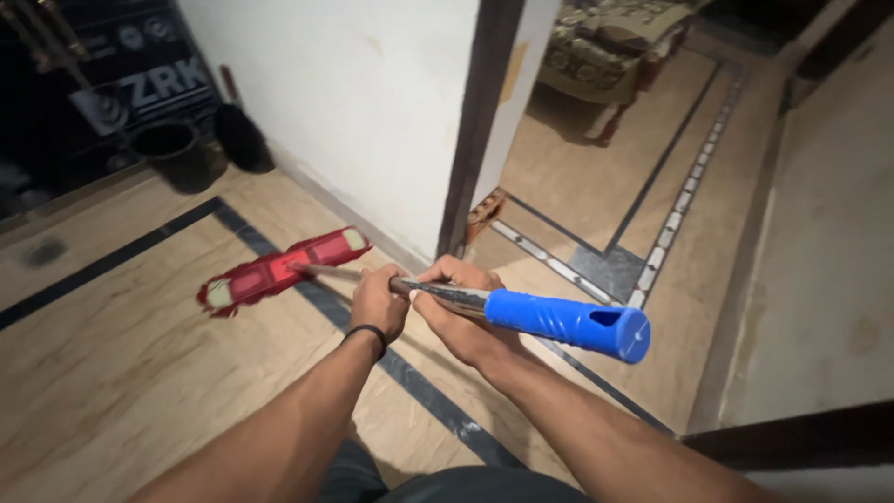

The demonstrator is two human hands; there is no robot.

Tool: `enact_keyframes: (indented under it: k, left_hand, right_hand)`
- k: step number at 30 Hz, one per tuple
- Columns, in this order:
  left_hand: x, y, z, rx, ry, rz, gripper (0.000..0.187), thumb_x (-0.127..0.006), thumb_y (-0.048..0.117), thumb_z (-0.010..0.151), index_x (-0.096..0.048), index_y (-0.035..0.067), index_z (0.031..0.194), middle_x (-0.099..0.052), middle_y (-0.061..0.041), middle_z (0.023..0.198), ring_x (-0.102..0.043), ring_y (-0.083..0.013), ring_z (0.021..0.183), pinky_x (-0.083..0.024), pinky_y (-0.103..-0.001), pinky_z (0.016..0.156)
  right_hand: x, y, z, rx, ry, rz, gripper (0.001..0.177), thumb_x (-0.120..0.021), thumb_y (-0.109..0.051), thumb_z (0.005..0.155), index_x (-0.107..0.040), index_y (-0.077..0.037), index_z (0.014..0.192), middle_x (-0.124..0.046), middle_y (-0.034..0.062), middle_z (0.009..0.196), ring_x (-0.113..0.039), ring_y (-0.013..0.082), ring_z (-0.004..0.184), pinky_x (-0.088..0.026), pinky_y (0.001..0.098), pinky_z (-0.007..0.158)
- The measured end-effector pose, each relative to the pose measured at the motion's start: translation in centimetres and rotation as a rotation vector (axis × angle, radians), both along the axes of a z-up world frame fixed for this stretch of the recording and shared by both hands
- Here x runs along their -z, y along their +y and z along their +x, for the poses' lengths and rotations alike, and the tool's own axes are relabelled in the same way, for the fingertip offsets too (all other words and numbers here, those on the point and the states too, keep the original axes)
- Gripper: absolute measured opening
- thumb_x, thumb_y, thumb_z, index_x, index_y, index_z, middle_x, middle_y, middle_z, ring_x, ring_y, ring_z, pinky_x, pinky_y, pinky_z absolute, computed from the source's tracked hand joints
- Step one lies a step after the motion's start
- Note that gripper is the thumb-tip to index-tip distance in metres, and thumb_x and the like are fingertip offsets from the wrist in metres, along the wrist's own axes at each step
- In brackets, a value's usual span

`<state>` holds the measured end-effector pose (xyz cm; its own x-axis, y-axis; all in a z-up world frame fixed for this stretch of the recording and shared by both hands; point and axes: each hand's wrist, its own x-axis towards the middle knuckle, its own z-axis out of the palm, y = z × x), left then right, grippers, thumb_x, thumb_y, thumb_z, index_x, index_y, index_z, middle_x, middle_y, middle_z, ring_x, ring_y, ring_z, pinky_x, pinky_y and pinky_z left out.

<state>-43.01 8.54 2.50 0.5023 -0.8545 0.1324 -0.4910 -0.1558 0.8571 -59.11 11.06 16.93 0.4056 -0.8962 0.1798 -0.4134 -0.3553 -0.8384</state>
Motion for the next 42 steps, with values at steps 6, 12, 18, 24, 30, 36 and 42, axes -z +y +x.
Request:
enact_keyframes:
  k: [6,12,18,24,30,36,42]
  left_hand:
    - [-0.2,-1.3,3.2,0.068,-0.068,0.059,0.021,-0.078,0.013,0.074,-0.068,0.009,0.093,-0.062,-0.022,0.095,-0.064,-0.0412,0.093,-0.051,-0.049,0.082]
    - [0.5,-5.6,8.3,0.125,-0.024,0.051,0.013,-0.075,0.014,0.078,-0.066,0.007,0.084,-0.070,-0.020,0.086,-0.067,-0.0386,0.093,-0.052,-0.045,0.085]
    - [4.2,-9.8,16.5,0.107,-0.115,0.081,0.019,-0.078,0.013,0.075,-0.069,0.009,0.091,-0.067,-0.019,0.097,-0.065,-0.0407,0.095,-0.052,-0.047,0.079]
    - [2.9,-16.3,24.8,0.134,-0.064,0.223,0.017,-0.077,0.017,0.078,-0.071,0.010,0.092,-0.072,-0.019,0.090,-0.070,-0.0370,0.089,-0.055,-0.045,0.078]
    - [3.1,-22.6,33.2,0.190,-0.136,0.225,0.020,-0.081,0.019,0.078,-0.070,0.008,0.091,-0.073,-0.018,0.091,-0.070,-0.0350,0.086,-0.055,-0.042,0.077]
    - [3.6,-26.1,39.0,0.244,-0.143,0.316,0.029,-0.085,0.024,0.076,-0.066,0.006,0.088,-0.073,-0.017,0.087,-0.070,-0.0330,0.083,-0.054,-0.043,0.075]
    - [2.5,-26.1,39.6,0.232,-0.240,0.364,0.028,-0.085,0.026,0.076,-0.068,0.008,0.090,-0.073,-0.017,0.092,-0.070,-0.0342,0.090,-0.053,-0.044,0.078]
  right_hand:
    - [2.0,-1.6,2.4,-0.086,-0.153,-0.101,0.018,-0.074,-0.025,0.085,-0.068,-0.008,0.087,-0.068,0.0010,0.073,-0.064,0.0063,0.070,-0.052,0.0268,0.063]
    - [1.4,-5.1,6.6,-0.115,-0.133,0.021,0.018,-0.071,-0.026,0.087,-0.068,-0.008,0.090,-0.067,-0.0004,0.074,-0.061,0.0064,0.071,-0.050,0.0265,0.062]
    - [2.8,-8.3,13.2,-0.157,-0.044,-0.042,0.022,-0.074,-0.027,0.084,-0.070,-0.010,0.097,-0.069,-0.0008,0.075,-0.065,0.0041,0.071,-0.052,0.0262,0.064]
    - [5.6,-15.9,22.1,-0.133,-0.145,-0.007,0.019,-0.075,-0.023,0.085,-0.071,-0.007,0.096,-0.069,-0.0013,0.074,-0.061,0.0031,0.070,-0.052,0.0248,0.062]
    - [4.8,-21.3,29.7,-0.109,-0.099,0.067,0.019,-0.075,-0.024,0.086,-0.071,-0.009,0.097,-0.068,-0.0026,0.073,-0.060,0.0034,0.068,-0.051,0.0251,0.061]
    - [5.0,-24.1,34.3,-0.171,-0.124,-0.005,0.019,-0.076,-0.023,0.087,-0.069,-0.008,0.096,-0.067,-0.0021,0.074,-0.060,0.0039,0.071,-0.050,0.0254,0.063]
    - [5.5,-24.7,35.2,-0.211,-0.157,-0.009,0.017,-0.075,-0.023,0.087,-0.069,-0.008,0.093,-0.068,-0.0026,0.077,-0.061,0.0044,0.072,-0.052,0.0263,0.064]
